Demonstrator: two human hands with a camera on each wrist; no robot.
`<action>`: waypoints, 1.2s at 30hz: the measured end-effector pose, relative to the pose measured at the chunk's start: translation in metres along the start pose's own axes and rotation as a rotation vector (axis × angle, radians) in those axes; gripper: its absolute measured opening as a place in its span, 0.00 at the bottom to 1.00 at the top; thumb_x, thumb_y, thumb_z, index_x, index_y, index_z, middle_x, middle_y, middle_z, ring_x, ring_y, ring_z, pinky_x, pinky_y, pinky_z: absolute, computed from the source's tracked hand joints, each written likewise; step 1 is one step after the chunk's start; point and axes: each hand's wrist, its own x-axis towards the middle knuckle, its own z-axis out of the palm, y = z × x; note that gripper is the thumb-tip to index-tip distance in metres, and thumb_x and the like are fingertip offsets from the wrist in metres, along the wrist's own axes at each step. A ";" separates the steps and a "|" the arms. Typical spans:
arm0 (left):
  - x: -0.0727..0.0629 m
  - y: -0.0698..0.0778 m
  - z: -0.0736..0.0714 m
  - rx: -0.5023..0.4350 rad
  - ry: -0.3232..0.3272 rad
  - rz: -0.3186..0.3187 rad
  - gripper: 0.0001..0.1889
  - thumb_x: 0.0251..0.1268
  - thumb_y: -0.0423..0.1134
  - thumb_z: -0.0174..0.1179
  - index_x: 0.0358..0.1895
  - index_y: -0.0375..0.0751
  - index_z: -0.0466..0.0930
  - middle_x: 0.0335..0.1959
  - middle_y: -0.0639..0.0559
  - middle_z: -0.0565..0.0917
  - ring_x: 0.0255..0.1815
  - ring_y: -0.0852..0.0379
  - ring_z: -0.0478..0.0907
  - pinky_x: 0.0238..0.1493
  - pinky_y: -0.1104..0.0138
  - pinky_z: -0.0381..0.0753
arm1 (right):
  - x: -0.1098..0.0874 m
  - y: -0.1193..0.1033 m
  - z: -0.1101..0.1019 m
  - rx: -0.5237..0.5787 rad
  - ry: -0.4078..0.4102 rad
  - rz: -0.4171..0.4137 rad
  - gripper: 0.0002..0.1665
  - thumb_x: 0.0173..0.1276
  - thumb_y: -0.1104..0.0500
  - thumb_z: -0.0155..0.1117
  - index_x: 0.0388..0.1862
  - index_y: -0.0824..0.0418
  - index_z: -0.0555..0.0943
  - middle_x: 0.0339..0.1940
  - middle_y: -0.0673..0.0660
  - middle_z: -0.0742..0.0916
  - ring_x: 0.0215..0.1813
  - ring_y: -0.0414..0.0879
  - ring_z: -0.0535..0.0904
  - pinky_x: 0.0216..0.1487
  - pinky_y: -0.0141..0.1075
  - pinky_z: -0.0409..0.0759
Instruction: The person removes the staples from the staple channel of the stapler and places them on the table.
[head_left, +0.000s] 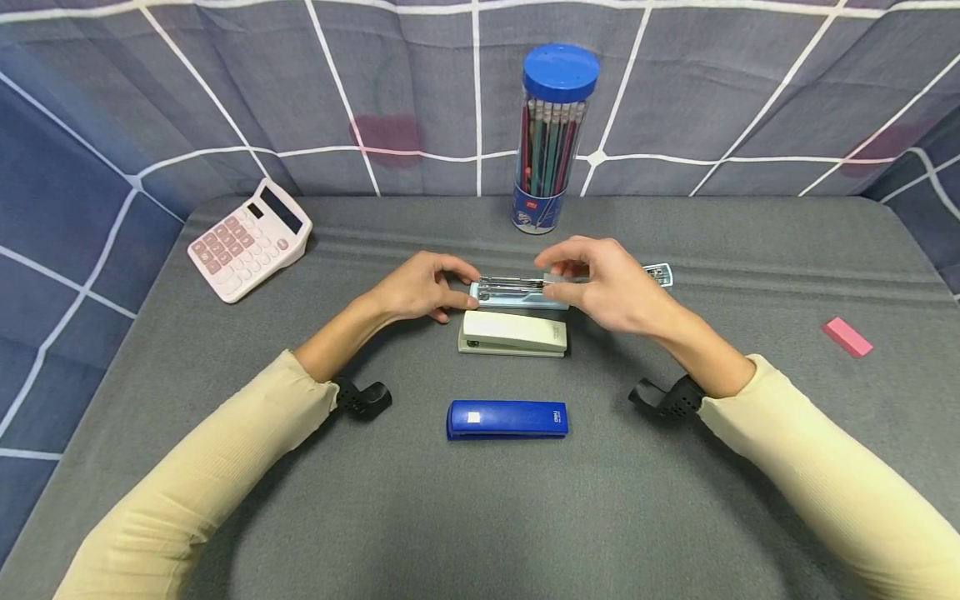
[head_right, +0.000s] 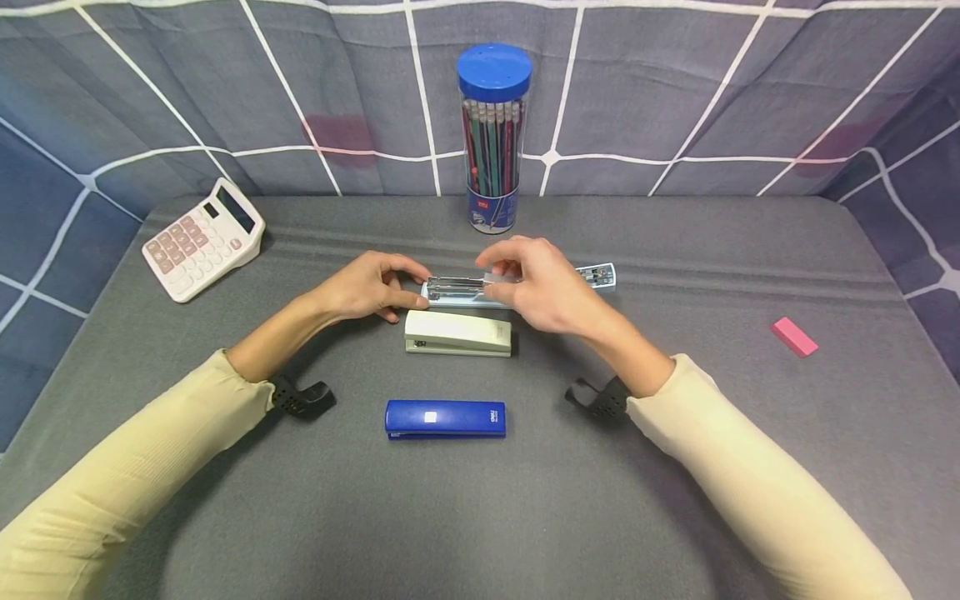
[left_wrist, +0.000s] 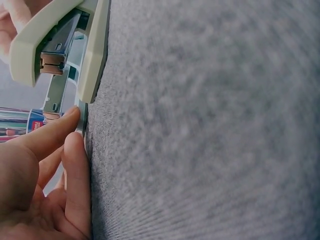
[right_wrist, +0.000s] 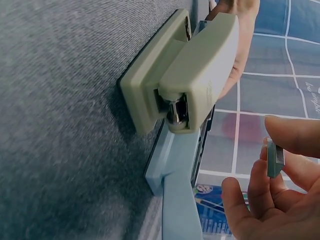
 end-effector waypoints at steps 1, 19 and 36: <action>0.000 0.000 0.000 0.000 0.000 0.000 0.22 0.60 0.33 0.71 0.58 0.36 0.80 0.48 0.43 0.78 0.20 0.60 0.74 0.26 0.66 0.86 | -0.002 0.000 -0.001 -0.003 0.004 0.008 0.15 0.65 0.68 0.67 0.51 0.70 0.83 0.38 0.59 0.83 0.40 0.48 0.75 0.40 0.34 0.73; 0.000 -0.001 -0.001 0.009 0.006 0.008 0.22 0.59 0.33 0.71 0.57 0.36 0.80 0.49 0.43 0.78 0.20 0.60 0.73 0.25 0.66 0.85 | -0.038 0.007 -0.021 -0.013 0.040 -0.084 0.14 0.63 0.67 0.72 0.48 0.64 0.86 0.31 0.53 0.81 0.33 0.44 0.72 0.30 0.28 0.71; 0.000 -0.001 -0.001 0.011 0.002 0.010 0.22 0.60 0.34 0.71 0.58 0.37 0.80 0.48 0.43 0.78 0.19 0.60 0.73 0.25 0.67 0.85 | -0.075 0.042 -0.086 -0.061 0.159 0.004 0.12 0.57 0.74 0.73 0.40 0.65 0.86 0.31 0.52 0.81 0.33 0.41 0.73 0.31 0.24 0.72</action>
